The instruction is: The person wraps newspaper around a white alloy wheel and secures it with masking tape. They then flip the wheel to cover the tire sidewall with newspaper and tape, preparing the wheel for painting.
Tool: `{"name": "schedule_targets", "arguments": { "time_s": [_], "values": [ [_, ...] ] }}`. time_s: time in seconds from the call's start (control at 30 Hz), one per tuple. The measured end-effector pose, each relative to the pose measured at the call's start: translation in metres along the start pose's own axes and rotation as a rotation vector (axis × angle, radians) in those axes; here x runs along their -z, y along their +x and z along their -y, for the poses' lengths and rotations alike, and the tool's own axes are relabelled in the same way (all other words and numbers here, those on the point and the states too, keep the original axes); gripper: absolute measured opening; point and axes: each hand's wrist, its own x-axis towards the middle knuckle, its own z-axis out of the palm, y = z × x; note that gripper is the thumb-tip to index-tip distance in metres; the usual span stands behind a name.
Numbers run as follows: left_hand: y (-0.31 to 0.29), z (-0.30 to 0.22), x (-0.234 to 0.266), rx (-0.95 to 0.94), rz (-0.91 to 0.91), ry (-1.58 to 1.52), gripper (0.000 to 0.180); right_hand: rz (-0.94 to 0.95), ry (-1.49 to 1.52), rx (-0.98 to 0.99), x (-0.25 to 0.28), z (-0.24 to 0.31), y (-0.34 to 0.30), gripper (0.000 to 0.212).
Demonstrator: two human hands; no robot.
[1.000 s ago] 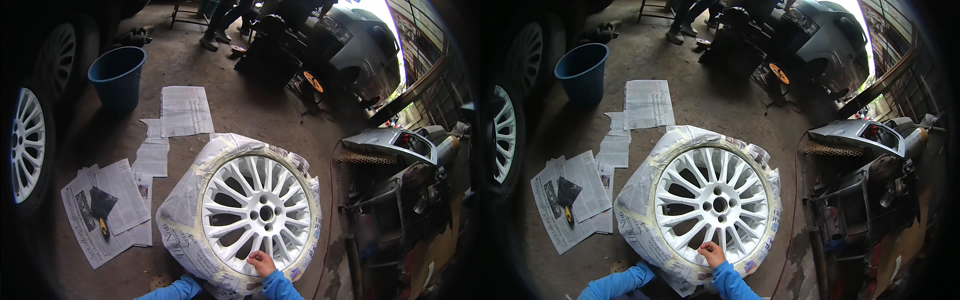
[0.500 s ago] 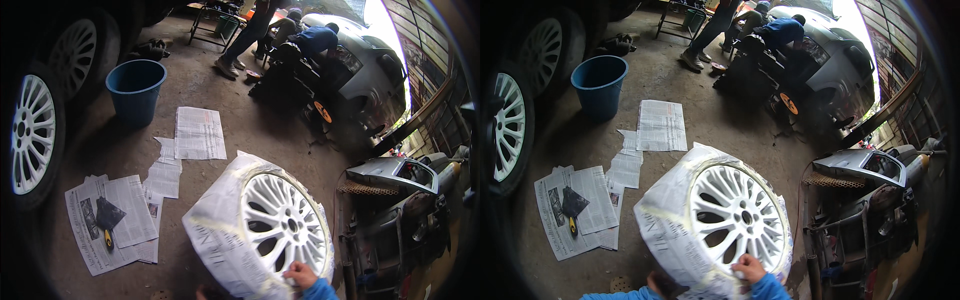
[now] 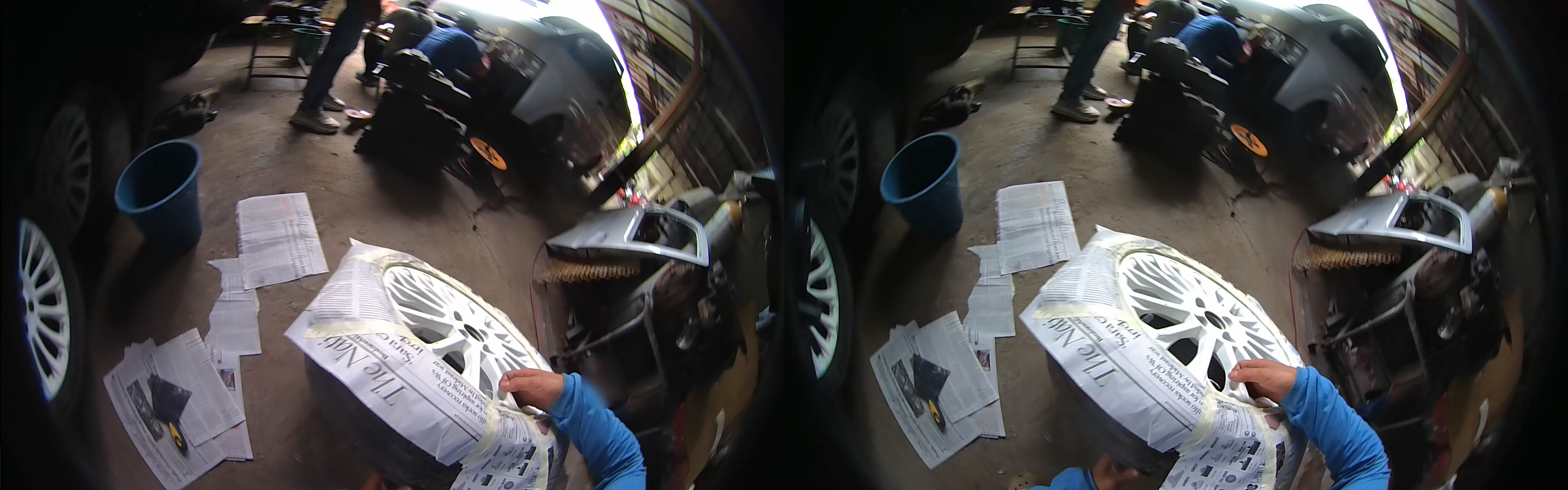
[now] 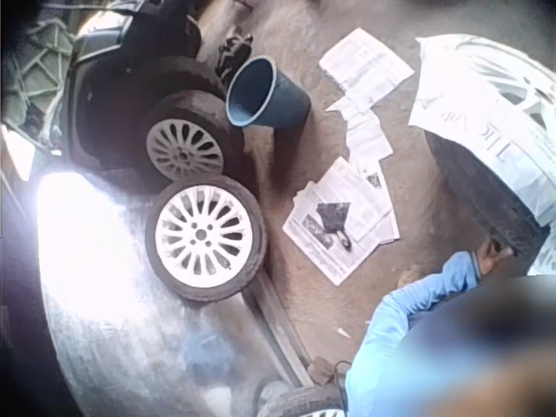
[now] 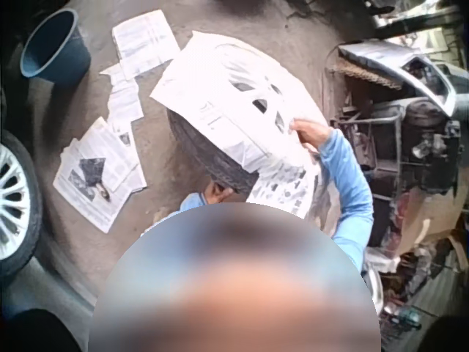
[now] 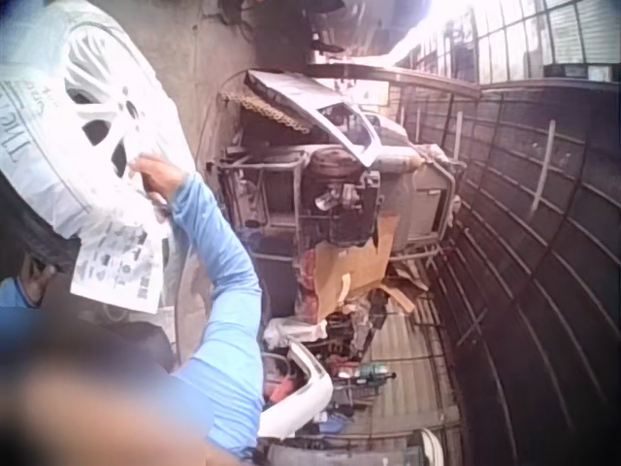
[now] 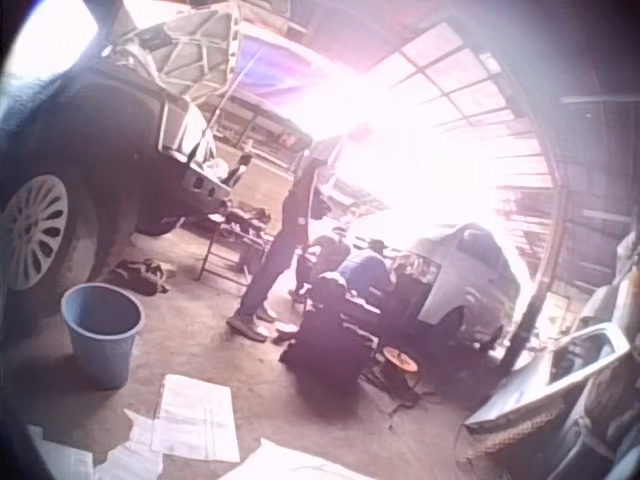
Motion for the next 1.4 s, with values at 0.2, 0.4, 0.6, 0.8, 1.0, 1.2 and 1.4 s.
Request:
{"name": "schedule_targets", "arguments": {
  "time_s": [0.2, 0.4, 0.6, 0.8, 1.0, 1.2, 1.4],
  "values": [
    [-0.015, -0.015, -0.014, -0.096, -0.038, 0.034, 0.053, -0.005, -0.094, -0.016, 0.009, -0.006, -0.024, 0.022],
    [-0.017, -0.011, -0.005, -0.329, -0.113, 0.15, 0.053, 0.012, -0.162, 0.15, 0.018, -0.017, -0.04, 0.039],
    [-0.005, -0.006, 0.018, -0.866, -0.155, 1.123, 0.05, -0.606, -0.407, 1.174, -0.006, -0.094, -0.119, 0.042],
    [0.025, -0.056, -0.014, -0.328, -0.141, 0.021, 0.035, -0.954, -0.221, 2.059, -0.094, -0.167, -0.112, 0.014],
    [0.045, -0.113, -0.068, -0.284, -0.035, 0.058, 0.029, -1.017, -0.49, 2.104, -0.109, -0.166, -0.068, 0.007],
    [0.071, -0.153, -0.097, -0.314, 0.003, 0.306, 0.054, -1.413, -0.606, 1.631, -0.08, -0.133, -0.013, 0.024],
    [0.092, -0.171, -0.103, -0.19, -0.161, 0.192, 0.054, -1.567, -0.593, 1.384, -0.075, -0.099, -0.004, 0.035]
  ]
}}
